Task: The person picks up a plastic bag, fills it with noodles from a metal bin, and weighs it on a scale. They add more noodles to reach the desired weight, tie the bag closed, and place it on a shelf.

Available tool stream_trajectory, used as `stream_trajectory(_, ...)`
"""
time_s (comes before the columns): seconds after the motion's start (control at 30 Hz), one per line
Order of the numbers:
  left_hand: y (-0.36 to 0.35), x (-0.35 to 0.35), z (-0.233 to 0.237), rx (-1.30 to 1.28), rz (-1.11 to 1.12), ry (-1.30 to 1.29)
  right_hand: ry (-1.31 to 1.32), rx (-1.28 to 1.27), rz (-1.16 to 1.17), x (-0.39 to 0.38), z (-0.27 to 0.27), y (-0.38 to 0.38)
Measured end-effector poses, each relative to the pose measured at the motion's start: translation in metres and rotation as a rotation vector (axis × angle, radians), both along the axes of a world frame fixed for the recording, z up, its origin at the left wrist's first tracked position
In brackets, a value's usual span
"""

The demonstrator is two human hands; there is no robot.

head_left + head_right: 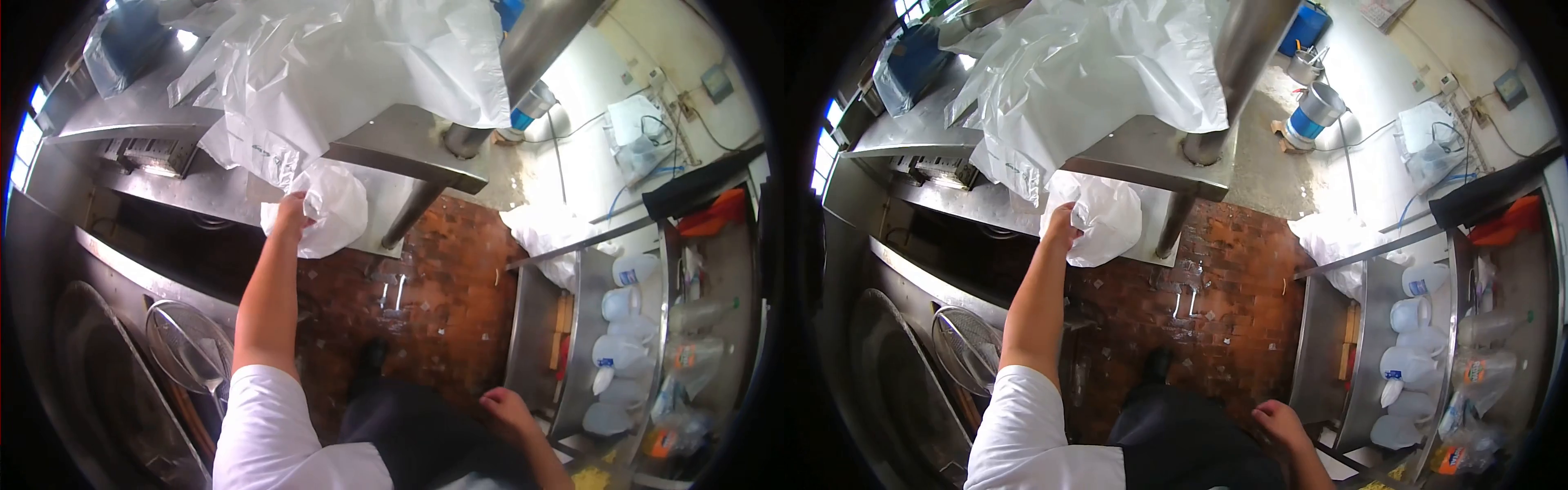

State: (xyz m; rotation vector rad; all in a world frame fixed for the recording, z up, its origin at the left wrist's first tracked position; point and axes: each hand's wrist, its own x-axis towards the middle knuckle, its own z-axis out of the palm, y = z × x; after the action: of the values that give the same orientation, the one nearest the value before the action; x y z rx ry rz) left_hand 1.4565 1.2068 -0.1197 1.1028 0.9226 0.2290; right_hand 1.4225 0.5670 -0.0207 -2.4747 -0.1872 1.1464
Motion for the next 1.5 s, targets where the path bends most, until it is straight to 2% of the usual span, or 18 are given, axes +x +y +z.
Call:
stream_trajectory(0.03, 0.002, 0.007, -0.01, -0.02, 0.213, 0.147, -0.039, 0.044, 0.112, 0.009, 0.004, 0.023)
stream_trajectory(0.07, -0.001, 0.008, -0.028, -0.008, 0.18, -0.003, -0.041, 0.043, 0.128, 0.017, 0.014, 0.05)
stream_trajectory(0.13, 0.0, 0.008, -0.067, 0.533, 0.109, 0.318, -0.049, 0.097, 0.257, 0.029, 0.037, 0.113)
stream_trajectory(0.23, -0.013, 0.012, -0.095, 0.681, 0.085, 0.545, -0.064, 0.272, 0.449, 0.037, 0.051, 0.191)
stream_trajectory(0.37, -0.048, -0.003, -0.043, 0.721, 0.28, 0.252, -0.036, 0.593, 0.61, 0.038, 0.074, 0.299)
stream_trajectory(0.43, -0.047, -0.009, -0.039, 0.094, 0.3, 0.114, 0.055, 0.706, 0.594, 0.041, 0.074, 0.352)
stream_trajectory(0.57, -0.043, -0.001, -0.075, 0.155, 0.435, -0.032, 0.048, 0.987, 0.483, 0.045, 0.041, 0.454)
stream_trajectory(0.67, -0.052, -0.009, -0.093, -0.329, 0.432, -0.815, -0.234, 1.031, 0.549, 0.06, 0.019, 0.502)
stream_trajectory(0.73, -0.073, -0.029, -0.009, -0.295, 0.662, -0.505, -0.489, 0.654, 0.605, 0.076, 0.01, 0.516)
stream_trajectory(0.8, -0.074, -0.055, 0.015, -0.417, 0.493, -0.864, -0.429, 0.51, 0.656, 0.103, -0.003, 0.517)
stream_trajectory(0.87, -0.071, -0.063, 0.022, -0.832, 0.499, -1.246, -0.508, 0.599, 0.638, 0.114, -0.021, 0.513)
stream_trajectory(1.07, -0.076, -0.049, -0.027, -0.467, 0.382, -0.978, -1.003, 0.778, 0.851, 0.087, -0.009, 0.507)
stream_trajectory(1.13, -0.082, -0.049, -0.014, -0.82, 0.225, -1.327, -1.0, 0.741, 0.823, 0.095, -0.012, 0.51)
stream_trajectory(1.2, -0.083, -0.045, 0.044, -0.798, 0.218, -1.327, -0.491, 0.604, 0.558, 0.104, -0.001, 0.513)
stream_trajectory(1.27, -0.08, -0.039, 0.057, -0.876, 0.212, -1.415, -0.539, 0.614, 0.574, 0.097, -0.008, 0.508)
stream_trajectory(1.33, -0.071, -0.023, 0.033, -0.789, 0.228, -1.454, -1.124, 0.596, 0.865, 0.095, -0.03, 0.502)
stream_trajectory(1.43, -0.055, 0.013, -0.017, -0.74, 0.517, -0.682, -0.776, 0.6, 0.687, 0.129, -0.042, 0.507)
stream_trajectory(1.5, -0.047, 0.015, -0.033, -0.737, 0.609, -0.615, -0.712, 0.682, 0.482, 0.142, -0.034, 0.499)
